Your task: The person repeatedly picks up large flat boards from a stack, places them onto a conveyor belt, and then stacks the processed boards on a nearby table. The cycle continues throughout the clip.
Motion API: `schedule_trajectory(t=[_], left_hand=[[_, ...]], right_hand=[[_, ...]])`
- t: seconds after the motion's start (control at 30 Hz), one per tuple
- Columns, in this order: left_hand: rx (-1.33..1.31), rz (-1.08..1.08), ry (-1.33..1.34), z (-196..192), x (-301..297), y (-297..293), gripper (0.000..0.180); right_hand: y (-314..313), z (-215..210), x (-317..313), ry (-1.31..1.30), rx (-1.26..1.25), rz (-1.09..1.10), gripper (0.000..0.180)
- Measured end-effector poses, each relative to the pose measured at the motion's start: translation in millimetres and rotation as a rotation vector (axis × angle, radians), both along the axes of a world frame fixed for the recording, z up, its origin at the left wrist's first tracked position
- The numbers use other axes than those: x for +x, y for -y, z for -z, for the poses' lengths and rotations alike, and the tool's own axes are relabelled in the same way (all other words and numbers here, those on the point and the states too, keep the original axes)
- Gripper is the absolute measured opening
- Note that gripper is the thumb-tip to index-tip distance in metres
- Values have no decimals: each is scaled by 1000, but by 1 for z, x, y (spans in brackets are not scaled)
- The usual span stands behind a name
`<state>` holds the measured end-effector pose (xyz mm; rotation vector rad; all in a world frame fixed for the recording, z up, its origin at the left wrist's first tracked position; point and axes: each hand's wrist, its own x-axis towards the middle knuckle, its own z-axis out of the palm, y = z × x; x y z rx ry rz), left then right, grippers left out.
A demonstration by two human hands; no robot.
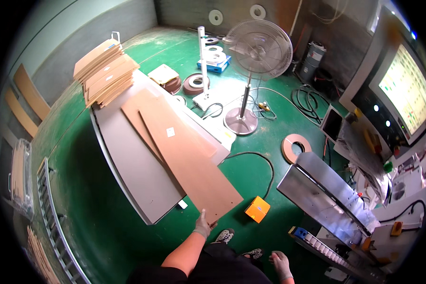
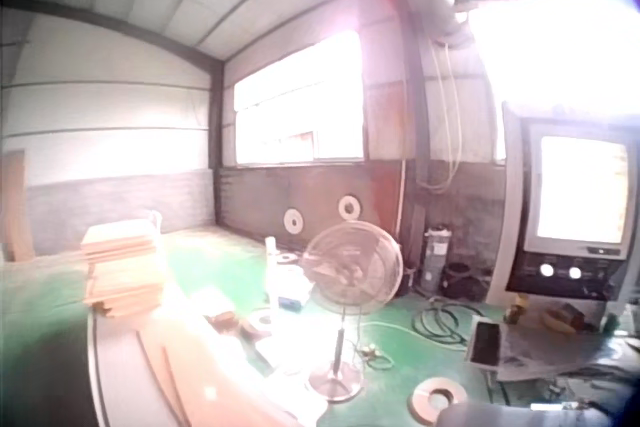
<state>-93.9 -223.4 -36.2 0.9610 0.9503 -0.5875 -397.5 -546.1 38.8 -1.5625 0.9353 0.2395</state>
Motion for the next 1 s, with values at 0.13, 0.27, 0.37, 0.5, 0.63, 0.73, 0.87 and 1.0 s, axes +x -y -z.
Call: schedule_trajectory(t=[0.13,0.27,0.37,0.5,0.63,0.73,0.87,1.0], left_hand=[[-149,56,107,-52,-11,17,54],[-476,249,257,-132,-39,8,58],[-687,438,269,-182,-61,3,57],[-826,410,241,-201,-57,3,75],[-322,133,548,-163,41,-25,73],[-308,-10,535,-124,130,-46,68],[-245,183,420,-100,179,-44,65],[-255,182,384,-124,167,-16,65]], right_hand=[[-38,-29,70,42,30,-293,36],[-93,-95,154,200,193,-383,68],[-108,-144,186,571,693,-74,63],[-91,-191,167,351,405,99,38],[-62,-219,120,363,446,274,40],[-30,-243,87,503,345,268,52],[-9,-269,59,584,241,203,61],[1,-284,32,626,255,322,71]])
